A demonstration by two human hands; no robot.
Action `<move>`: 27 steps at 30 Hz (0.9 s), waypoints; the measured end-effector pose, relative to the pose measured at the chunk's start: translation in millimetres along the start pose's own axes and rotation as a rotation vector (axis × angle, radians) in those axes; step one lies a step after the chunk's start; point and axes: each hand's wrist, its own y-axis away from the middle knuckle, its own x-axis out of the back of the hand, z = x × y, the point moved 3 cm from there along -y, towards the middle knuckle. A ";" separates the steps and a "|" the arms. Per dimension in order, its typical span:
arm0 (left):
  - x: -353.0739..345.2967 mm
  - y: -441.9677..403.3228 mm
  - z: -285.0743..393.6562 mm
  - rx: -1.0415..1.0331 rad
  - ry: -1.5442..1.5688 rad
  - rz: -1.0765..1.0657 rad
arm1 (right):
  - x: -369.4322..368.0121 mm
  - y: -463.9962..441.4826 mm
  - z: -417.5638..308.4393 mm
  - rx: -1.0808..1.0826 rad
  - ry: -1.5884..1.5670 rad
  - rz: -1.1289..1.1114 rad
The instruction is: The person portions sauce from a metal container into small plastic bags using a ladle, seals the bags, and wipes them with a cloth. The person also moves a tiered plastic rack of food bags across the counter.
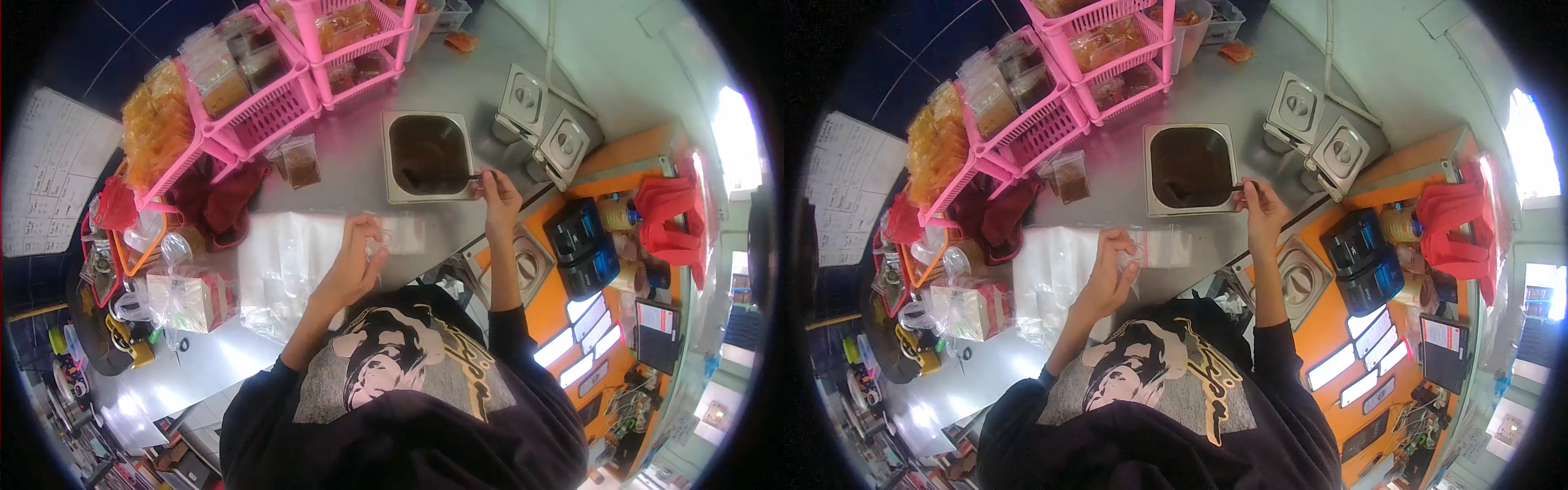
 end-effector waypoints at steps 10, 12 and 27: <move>9.2 -4.9 1.1 0.019 -0.005 0.012 | 29.5 -12.1 17.5 -0.334 -0.253 0.070; 8.0 -5.2 -1.0 0.028 -0.017 0.013 | 35.7 -13.5 23.3 -0.357 -0.280 0.098; 13.5 -10.9 -2.2 0.007 0.068 0.198 | 68.4 -3.7 51.6 -0.422 -0.568 0.155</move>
